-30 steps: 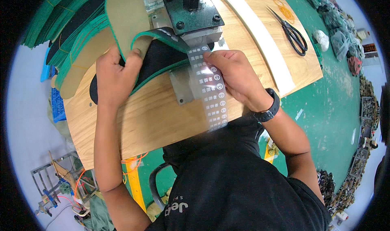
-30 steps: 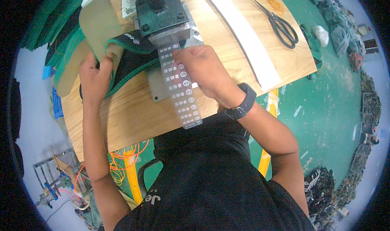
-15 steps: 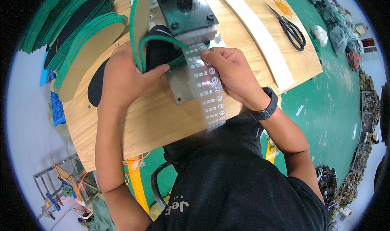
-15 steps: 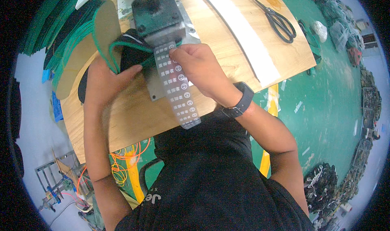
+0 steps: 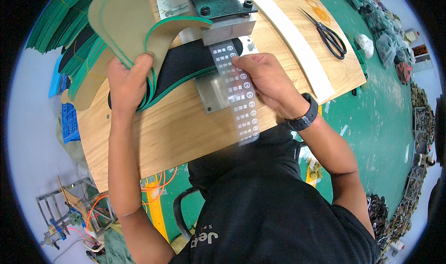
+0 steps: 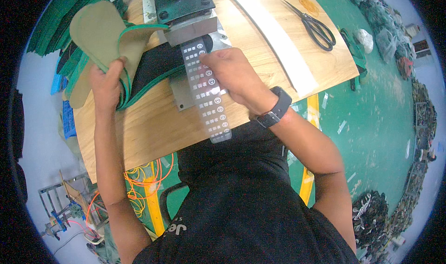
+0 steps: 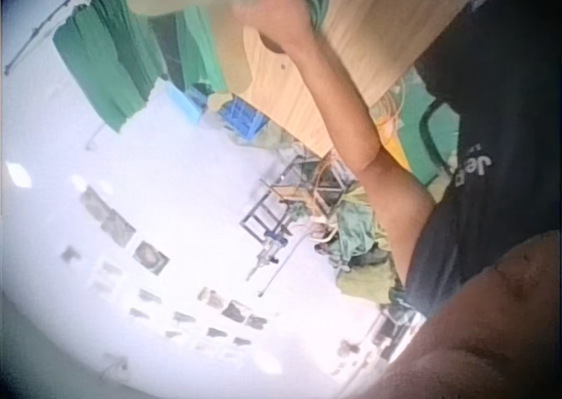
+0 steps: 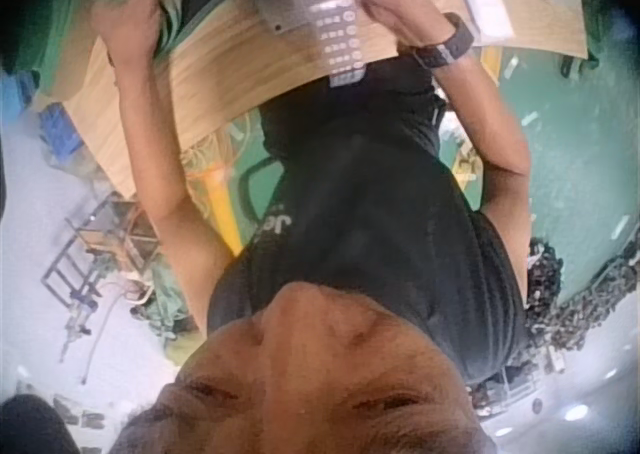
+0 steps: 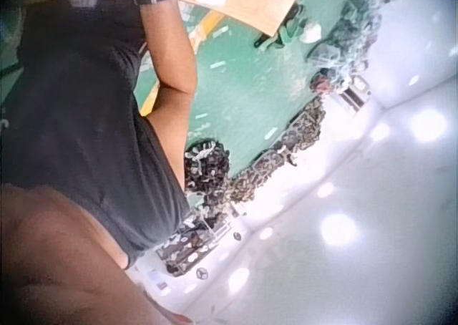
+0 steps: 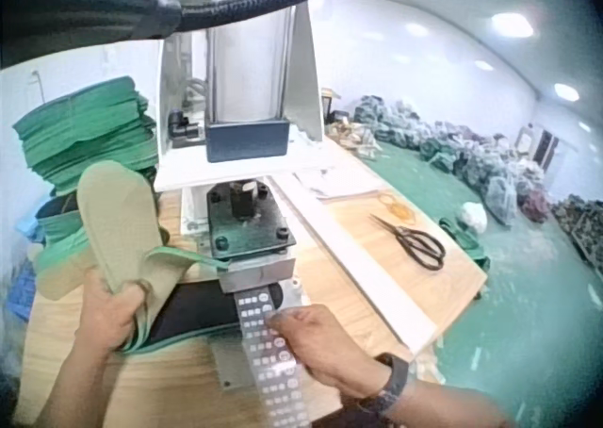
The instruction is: The person removes a rubber band from a stack of insoles, cuts a strip of material labels with scissors, and uses a machine to press a logo onto the heel area of individual insoles.
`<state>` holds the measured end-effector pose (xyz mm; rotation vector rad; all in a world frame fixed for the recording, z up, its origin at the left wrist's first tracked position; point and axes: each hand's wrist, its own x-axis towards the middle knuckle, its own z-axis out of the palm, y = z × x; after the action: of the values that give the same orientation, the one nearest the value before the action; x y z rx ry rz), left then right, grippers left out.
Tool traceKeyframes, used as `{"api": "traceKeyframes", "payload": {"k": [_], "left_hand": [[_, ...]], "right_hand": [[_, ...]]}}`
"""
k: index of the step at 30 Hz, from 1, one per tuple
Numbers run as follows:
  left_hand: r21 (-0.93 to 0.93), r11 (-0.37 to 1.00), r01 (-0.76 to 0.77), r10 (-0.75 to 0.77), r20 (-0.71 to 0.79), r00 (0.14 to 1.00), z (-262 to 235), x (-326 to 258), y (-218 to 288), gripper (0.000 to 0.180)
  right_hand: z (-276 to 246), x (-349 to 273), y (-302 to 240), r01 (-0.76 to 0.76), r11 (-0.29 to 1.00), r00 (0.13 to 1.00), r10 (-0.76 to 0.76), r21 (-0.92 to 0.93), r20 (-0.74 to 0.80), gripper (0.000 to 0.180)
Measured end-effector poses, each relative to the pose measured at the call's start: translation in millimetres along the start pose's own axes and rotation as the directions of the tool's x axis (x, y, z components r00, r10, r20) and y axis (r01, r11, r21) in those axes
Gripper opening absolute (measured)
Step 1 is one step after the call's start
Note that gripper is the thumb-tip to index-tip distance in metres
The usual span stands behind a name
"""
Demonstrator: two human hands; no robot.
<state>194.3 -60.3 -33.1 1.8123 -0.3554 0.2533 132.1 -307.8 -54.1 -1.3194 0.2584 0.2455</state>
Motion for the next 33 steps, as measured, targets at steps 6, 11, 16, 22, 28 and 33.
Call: {"api": "traceKeyframes", "payload": {"k": [6, 11, 16, 22, 28, 33], "left_hand": [[0.004, 1.000, 0.024, -0.024, 0.003, 1.000, 2.3, 0.3, 0.0, 0.016], [0.118, 0.992, 0.053, -0.054, -0.001, 0.999, 4.8, -3.3, 2.8, 0.016], [0.335, 0.940, 0.071, -0.123, 0.135, 0.983, 14.3, -4.6, 14.0, 0.026], [0.521, 0.809, -0.271, 0.094, 0.341, 0.935, 22.2, -5.4, 11.0, 0.049], [0.572, 0.777, -0.263, 0.089, 0.313, 0.945, 24.0, -6.6, 8.0, 0.048], [0.449, 0.879, -0.162, 0.041, 0.268, 0.963, 16.7, -6.8, 12.3, 0.032]], "right_hand": [[1.1, 1.6, 0.9, -0.005, 1.000, 1.000, 0.005, -0.007, 0.001, 0.025], [4.3, 3.8, -0.2, -0.033, 0.999, 0.999, 0.035, 0.042, -0.033, 0.026], [-0.1, 8.8, 1.9, 0.001, 0.995, 1.000, -0.002, -0.104, -0.012, 0.029], [5.6, 1.3, -4.5, -0.015, 0.998, 0.998, 0.011, -0.057, -0.060, 0.027], [-3.7, -0.4, 5.1, 0.101, 0.994, 0.995, -0.100, -0.031, 0.008, 0.023], [-22.6, -15.6, 3.6, 0.149, 0.964, 0.978, -0.111, 0.220, -0.175, 0.017]]}}
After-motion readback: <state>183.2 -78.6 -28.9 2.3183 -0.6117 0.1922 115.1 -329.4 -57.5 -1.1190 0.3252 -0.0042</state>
